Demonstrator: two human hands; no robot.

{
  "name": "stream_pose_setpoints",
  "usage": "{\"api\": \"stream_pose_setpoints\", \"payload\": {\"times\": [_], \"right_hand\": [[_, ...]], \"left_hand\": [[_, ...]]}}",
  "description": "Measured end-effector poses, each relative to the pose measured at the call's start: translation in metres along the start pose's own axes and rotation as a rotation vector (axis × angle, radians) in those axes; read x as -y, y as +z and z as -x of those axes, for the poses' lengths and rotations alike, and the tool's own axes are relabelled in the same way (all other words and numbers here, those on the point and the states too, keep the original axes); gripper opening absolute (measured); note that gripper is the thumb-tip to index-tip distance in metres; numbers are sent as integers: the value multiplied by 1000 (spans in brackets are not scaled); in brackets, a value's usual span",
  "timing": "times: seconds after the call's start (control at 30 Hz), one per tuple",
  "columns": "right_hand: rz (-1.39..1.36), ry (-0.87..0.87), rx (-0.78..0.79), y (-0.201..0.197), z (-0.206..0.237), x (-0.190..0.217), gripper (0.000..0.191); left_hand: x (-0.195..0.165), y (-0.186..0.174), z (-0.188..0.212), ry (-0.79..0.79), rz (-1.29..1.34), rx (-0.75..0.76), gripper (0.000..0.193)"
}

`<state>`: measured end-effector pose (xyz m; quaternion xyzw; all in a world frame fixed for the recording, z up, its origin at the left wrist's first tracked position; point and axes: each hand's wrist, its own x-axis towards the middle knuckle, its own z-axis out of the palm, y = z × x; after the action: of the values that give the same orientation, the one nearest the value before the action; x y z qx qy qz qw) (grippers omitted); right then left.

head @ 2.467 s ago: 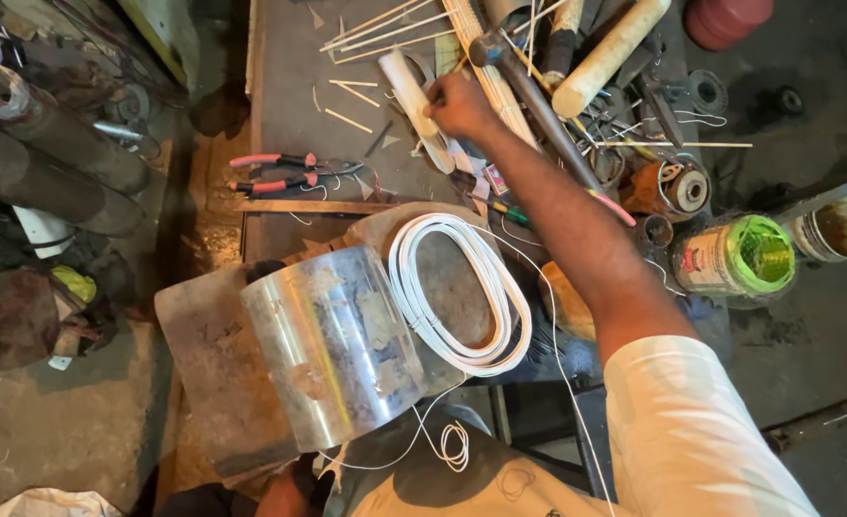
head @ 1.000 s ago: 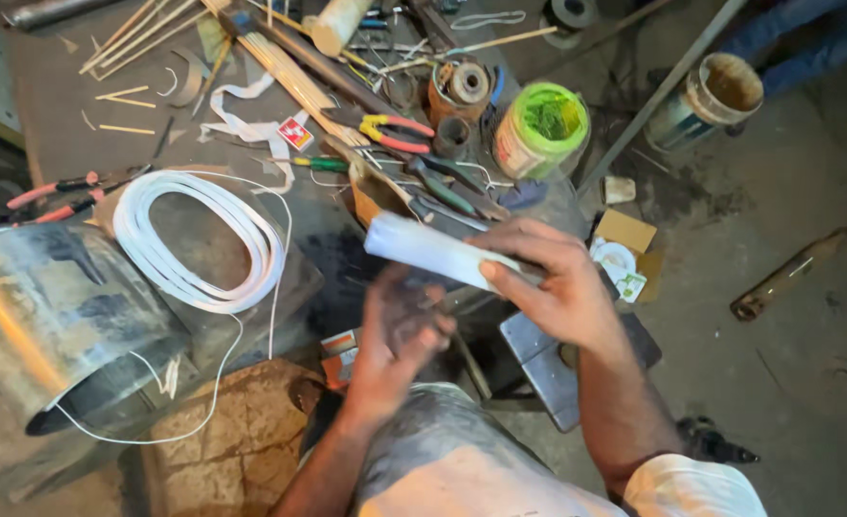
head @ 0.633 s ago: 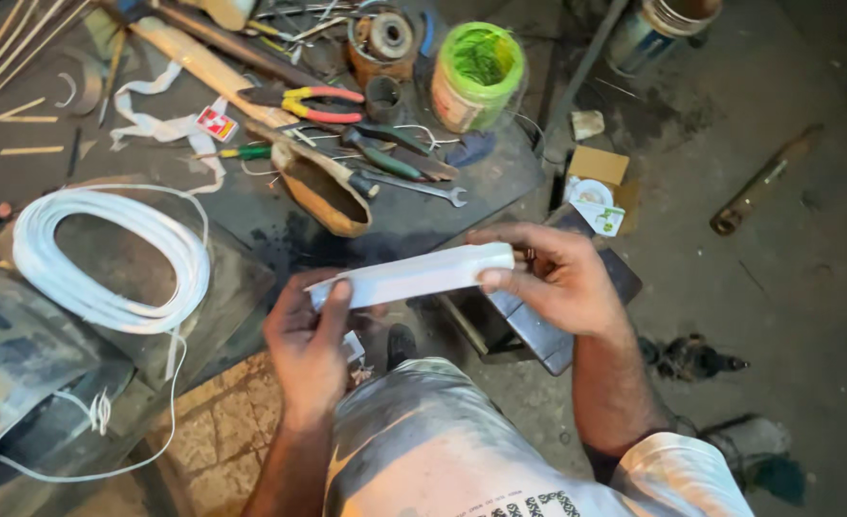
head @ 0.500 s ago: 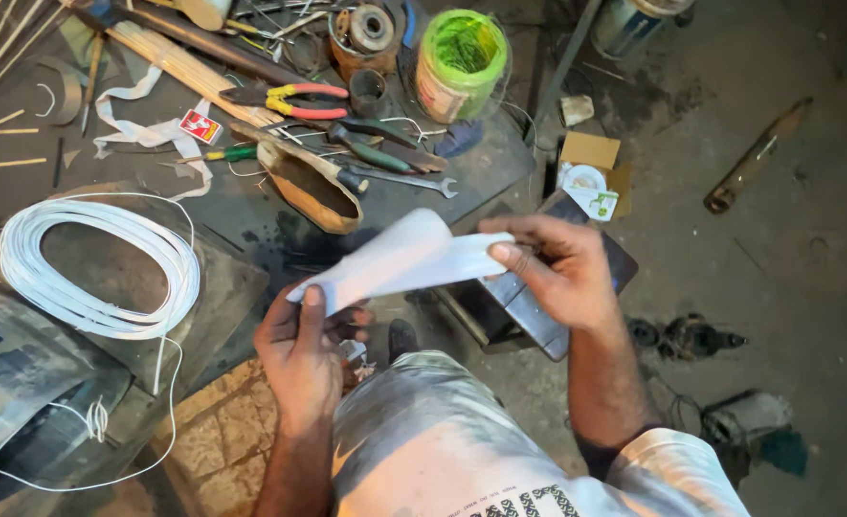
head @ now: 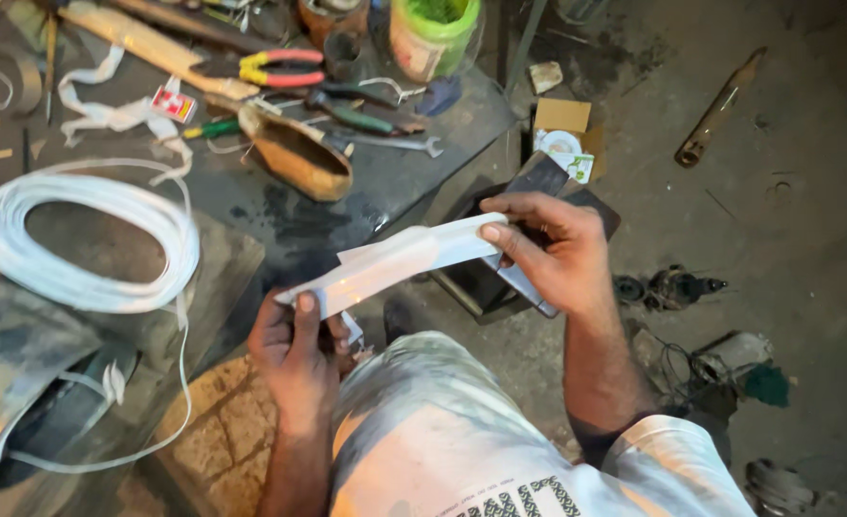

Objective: The person is assembling electrical components, including a metal cylinder, white wires, and a white plastic strip. They use pliers to cut and manipulate the wires, and a screwdriver to adjust connections. The person also handles a white plastic strip, possibly for insulation or labeling.

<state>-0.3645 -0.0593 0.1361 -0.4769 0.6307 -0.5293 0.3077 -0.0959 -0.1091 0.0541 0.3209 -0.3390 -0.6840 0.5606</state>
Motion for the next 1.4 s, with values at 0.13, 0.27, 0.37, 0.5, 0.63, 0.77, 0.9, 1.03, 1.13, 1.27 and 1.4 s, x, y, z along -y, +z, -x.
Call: {"api": "stream_pose_setpoints", "payload": {"times": [0.13,0.27,0.37,0.5,0.63,0.77,0.9,1.03,1.13,1.27,1.4], "right_hand": [[12,-32,-2,16,18,8,21],[-17,-6,-11,24,39,8,22],[-14,4,-21,26,49,5,21],[-75,-22,19,23,45,-1,21],[-179,-34,90,22,29,-6,22],[-230,-39,120,17,11,-7,22],[-133,-88,-40,8,-6,-8,16],[-63,-195,-140,-4,-17,-8,13],[-34,-236,-137,-8,-20,-9,12],[-112,-256,-116,-7,-21,-11,11],[-161,-251,-113,-8,-23,-13,12]], "left_hand": [[-8,-10,11,-61,-39,-34,15],[-9,-20,24,-19,-122,45,15],[-8,-24,32,-39,-250,21,14],[-12,-25,31,10,-285,95,14],[-18,-18,20,59,-397,122,16],[-16,-9,9,43,-364,113,17],[-9,-19,3,73,-374,83,19],[2,-38,4,35,-350,114,14],[12,-43,5,36,-374,146,12],[18,-40,4,72,-398,160,10],[18,-35,2,73,-368,153,10]]}}
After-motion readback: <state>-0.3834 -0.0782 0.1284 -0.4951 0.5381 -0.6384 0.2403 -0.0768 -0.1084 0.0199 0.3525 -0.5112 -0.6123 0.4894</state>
